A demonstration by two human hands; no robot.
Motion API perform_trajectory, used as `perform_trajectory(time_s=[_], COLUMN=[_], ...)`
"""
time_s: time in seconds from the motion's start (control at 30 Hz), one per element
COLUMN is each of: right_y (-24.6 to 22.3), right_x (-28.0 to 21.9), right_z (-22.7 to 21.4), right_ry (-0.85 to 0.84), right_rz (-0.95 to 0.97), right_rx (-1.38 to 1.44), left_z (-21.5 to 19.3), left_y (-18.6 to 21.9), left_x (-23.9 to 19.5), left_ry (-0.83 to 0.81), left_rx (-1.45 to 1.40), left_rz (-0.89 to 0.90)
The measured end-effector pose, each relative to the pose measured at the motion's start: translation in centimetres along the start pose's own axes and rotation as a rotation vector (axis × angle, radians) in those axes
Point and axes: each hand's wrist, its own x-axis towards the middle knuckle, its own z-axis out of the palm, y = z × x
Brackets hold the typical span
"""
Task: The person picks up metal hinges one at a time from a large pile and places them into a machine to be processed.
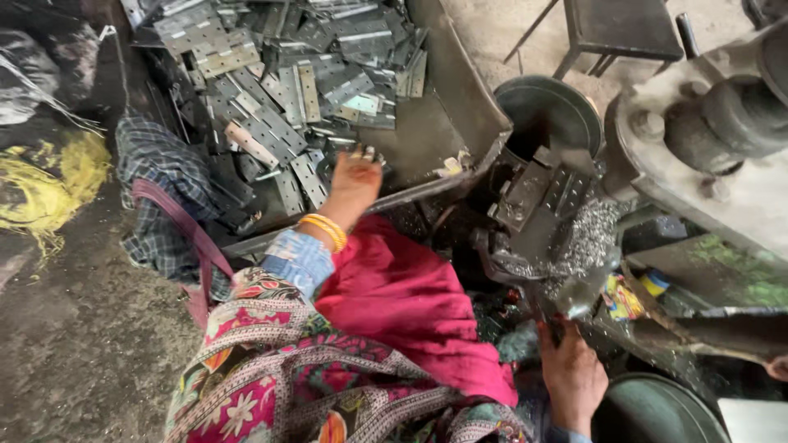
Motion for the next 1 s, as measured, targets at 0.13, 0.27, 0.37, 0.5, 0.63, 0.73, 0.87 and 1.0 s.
perform_trajectory(time_s=[0.13, 0.27, 0.37, 0.5, 0.63, 0.73, 0.87, 1.0], right_y=[-1.2, -1.1, -1.1, -1.2, -1.3, -1.2, -0.9, -1.0], right_x=[0.4, 0.1, 0.3, 0.3, 0.5, 0.1, 0.1, 0.1], right_z=[-0.3, -0.1, 0.1, -0.1, -0.2, 0.1, 0.3, 0.0], right_ry=[-0.05, -0.019, -0.027, -0.046, -0.095, -0.069, -0.084, -0.07], right_rz=[0.066, 0.059, 0.082, 0.054, 0.065, 0.058, 0.054, 0.048], right_rx=[-0.061, -0.001, -0.057, -0.011, -0.052, -0.046, -0.058, -0.026], left_z=[-0.8, -2.2, -3.9, -6.0, -6.5, -6.4, -5.1, -1.9], left_y=[-1.6, 2.5, 4.9, 5.4, 3.4, 2.0, 1.7, 1.0], left_x=[1.7, 1.8, 2.3, 3.0, 4.6, 5.2, 4.5, 6.5], left_ry=[-0.048, -0.091, -0.107, -0.146, -0.36, -0.494, -0.327, -0.367], left_rx=[-0.13, -0.312, -0.399, -0.373, -0.606, -0.503, -0.461, -0.66], left_rz=[-0.023, 0.123, 0.165, 0.124, -0.047, -0.003, 0.084, 0.061])
